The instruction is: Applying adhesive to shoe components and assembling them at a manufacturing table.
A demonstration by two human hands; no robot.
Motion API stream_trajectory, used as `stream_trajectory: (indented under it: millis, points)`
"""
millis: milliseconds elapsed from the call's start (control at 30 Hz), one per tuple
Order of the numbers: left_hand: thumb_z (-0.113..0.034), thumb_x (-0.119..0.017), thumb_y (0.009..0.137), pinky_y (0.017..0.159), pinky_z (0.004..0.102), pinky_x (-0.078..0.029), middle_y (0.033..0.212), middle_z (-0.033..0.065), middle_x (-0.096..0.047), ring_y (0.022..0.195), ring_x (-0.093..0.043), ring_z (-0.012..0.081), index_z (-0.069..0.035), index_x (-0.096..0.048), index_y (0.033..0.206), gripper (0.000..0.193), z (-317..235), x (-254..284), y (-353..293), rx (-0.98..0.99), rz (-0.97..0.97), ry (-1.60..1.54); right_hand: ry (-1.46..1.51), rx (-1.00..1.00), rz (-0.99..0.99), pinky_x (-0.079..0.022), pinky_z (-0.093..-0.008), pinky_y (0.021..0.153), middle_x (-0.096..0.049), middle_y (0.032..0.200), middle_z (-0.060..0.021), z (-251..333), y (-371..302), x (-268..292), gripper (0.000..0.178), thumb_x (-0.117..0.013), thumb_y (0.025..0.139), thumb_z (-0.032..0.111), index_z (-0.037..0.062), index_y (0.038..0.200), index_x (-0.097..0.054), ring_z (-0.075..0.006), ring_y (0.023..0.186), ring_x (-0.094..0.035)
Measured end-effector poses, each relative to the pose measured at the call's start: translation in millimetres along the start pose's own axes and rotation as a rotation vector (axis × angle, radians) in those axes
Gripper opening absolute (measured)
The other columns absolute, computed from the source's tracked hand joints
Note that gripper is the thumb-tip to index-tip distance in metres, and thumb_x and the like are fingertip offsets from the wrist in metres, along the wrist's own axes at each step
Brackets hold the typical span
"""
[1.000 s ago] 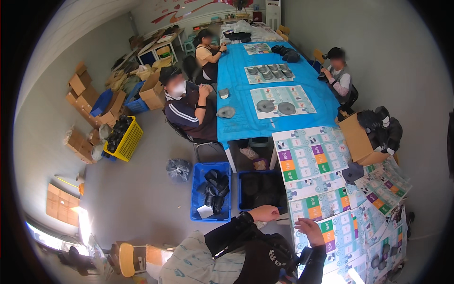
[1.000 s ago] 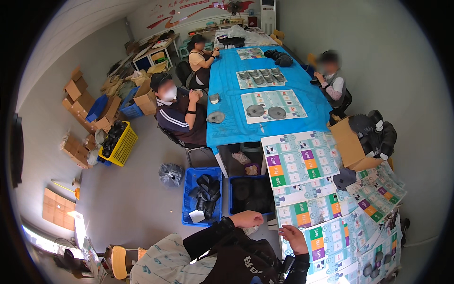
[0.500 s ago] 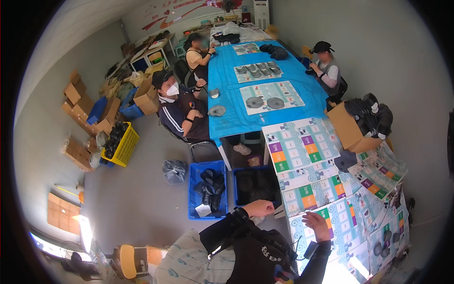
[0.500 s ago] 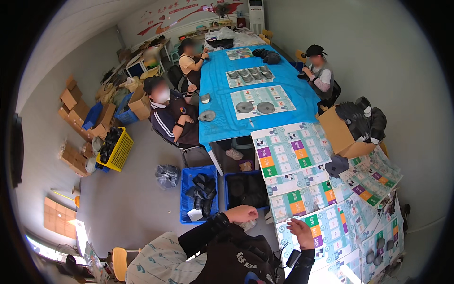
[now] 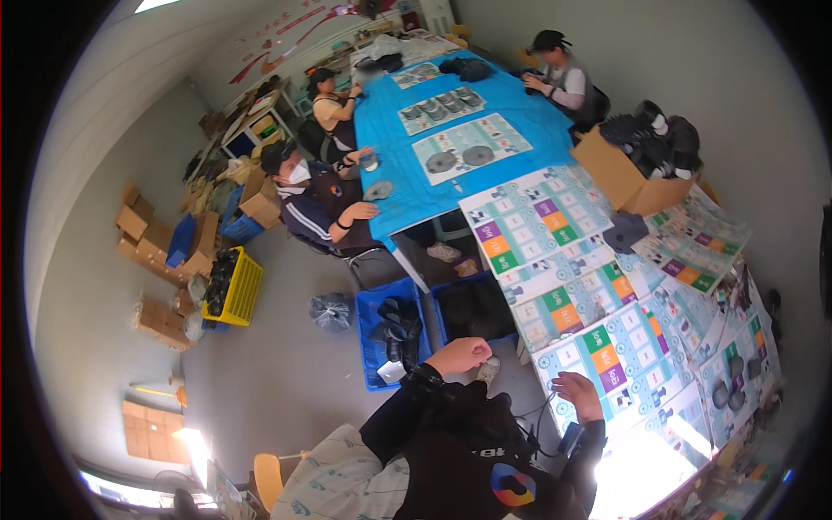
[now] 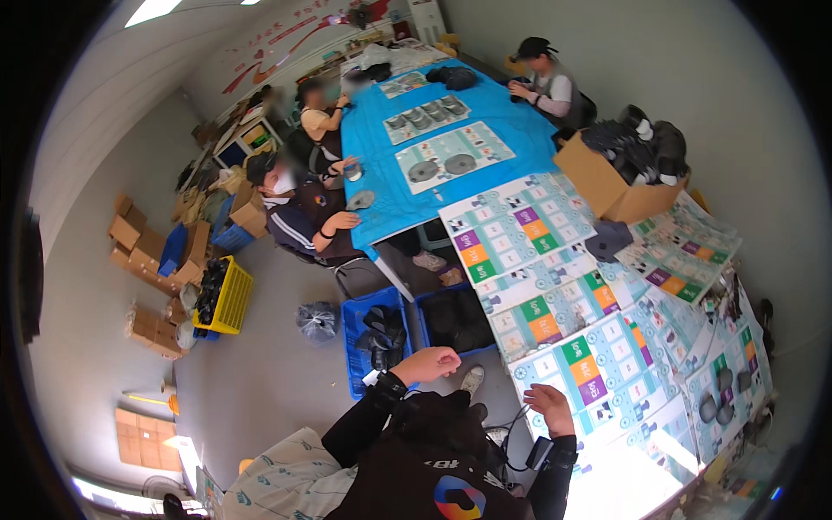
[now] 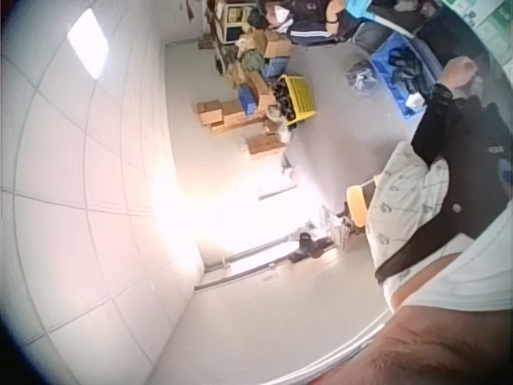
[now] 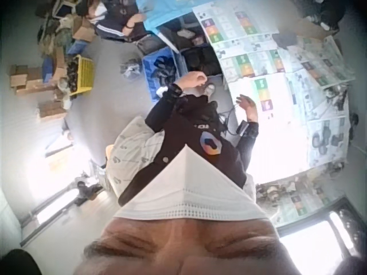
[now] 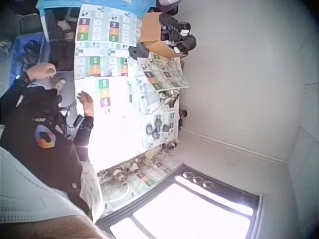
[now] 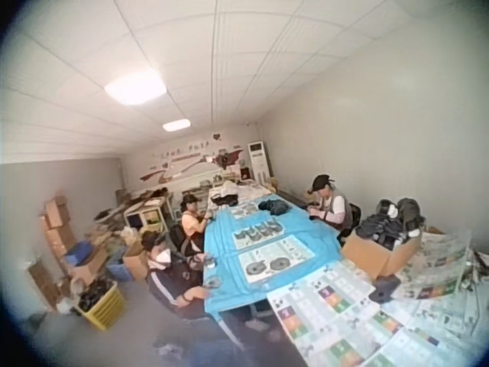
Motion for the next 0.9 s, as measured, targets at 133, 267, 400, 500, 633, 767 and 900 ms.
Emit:
stream_trajectory:
  millis: [133,267,400,500,633,767,900]
  points:
    - [-0.029,-0.064,0.101,0.079,0.0328,-0.056,0.097,0.0089,-0.076,0.084,-0.074,0.0185,-0.003,-0.070,0.111,0.029,-1,-10,9,0.042,0.049,0.048,0.010,-0.010,-0.050,-0.054,-0.0324,0.095,-0.073,0.119,-0.0156,-15,-6,19,0.046,-0.062,0.102,0.029,-0.0044,0.134,-0.061,-0.0234,0.109,-0.071]
    - [-0.027,-0.064,0.101,0.080,0.0332,-0.056,0.097,0.0097,-0.076,0.086,-0.074,0.0195,-0.003,-0.070,0.111,0.027,3,-13,29,-0.014,0.061,0.050,-0.002,0.003,-0.139,-0.054,-0.0329,0.093,-0.073,0.118,-0.0155,-15,-9,38,0.046,-0.061,0.103,0.030,-0.0041,0.133,-0.061,-0.0233,0.108,-0.072]
    - [-0.025,-0.064,0.101,0.082,0.0335,-0.057,0.100,0.0093,-0.076,0.090,-0.074,0.0192,-0.003,-0.070,0.112,0.025,-10,-23,56,-0.074,0.148,0.033,0.042,0.023,-0.171,-0.054,-0.0330,0.092,-0.074,0.118,-0.0148,-7,-10,41,0.044,-0.060,0.104,0.030,-0.0034,0.132,-0.062,-0.0231,0.107,-0.072]
    - [-0.032,-0.058,0.107,0.085,0.0340,-0.058,0.110,0.0110,-0.074,0.099,-0.072,0.0198,-0.002,-0.063,0.128,0.036,-34,-23,75,0.020,0.374,-0.243,0.066,0.042,-0.168,-0.054,-0.0370,0.096,-0.071,0.125,-0.0165,11,-5,44,0.053,-0.057,0.107,0.040,-0.0025,0.138,-0.058,-0.0265,0.114,-0.069]
    - [-0.046,-0.048,0.109,0.110,0.0484,-0.051,0.161,0.0257,-0.038,0.133,-0.057,0.0390,-0.001,-0.024,0.161,0.072,-88,50,113,-0.146,0.686,-1.464,1.039,0.408,0.101,-0.050,-0.0513,0.109,-0.044,0.156,-0.0261,70,7,65,0.081,-0.053,0.103,0.058,-0.0017,0.155,-0.035,-0.0422,0.140,-0.050]
    - [-0.048,-0.044,0.109,0.117,0.0553,-0.044,0.171,0.0222,-0.016,0.151,-0.032,0.0450,-0.006,-0.015,0.165,0.075,-9,193,214,-0.376,-0.108,-2.333,1.862,0.889,-0.618,-0.045,-0.0539,0.117,-0.038,0.156,-0.0316,73,19,162,0.069,-0.054,0.103,0.035,-0.0060,0.153,-0.029,-0.0473,0.144,-0.043]
    - [-0.030,-0.044,0.108,0.114,0.0465,-0.047,0.160,0.0181,-0.036,0.145,-0.043,0.0333,-0.004,-0.029,0.159,0.059,99,282,275,-0.132,-0.922,-2.265,2.030,0.928,-1.068,-0.051,-0.0498,0.111,-0.045,0.151,-0.0276,61,35,212,0.065,-0.055,0.099,0.028,-0.0020,0.152,-0.035,-0.0403,0.137,-0.052]
Point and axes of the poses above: each hand's wrist, its own y-axis towards the middle knuckle, its own x-axis out of the back of the hand, z = x × y, the point moved 7 cm from there along y, towards the middle knuckle
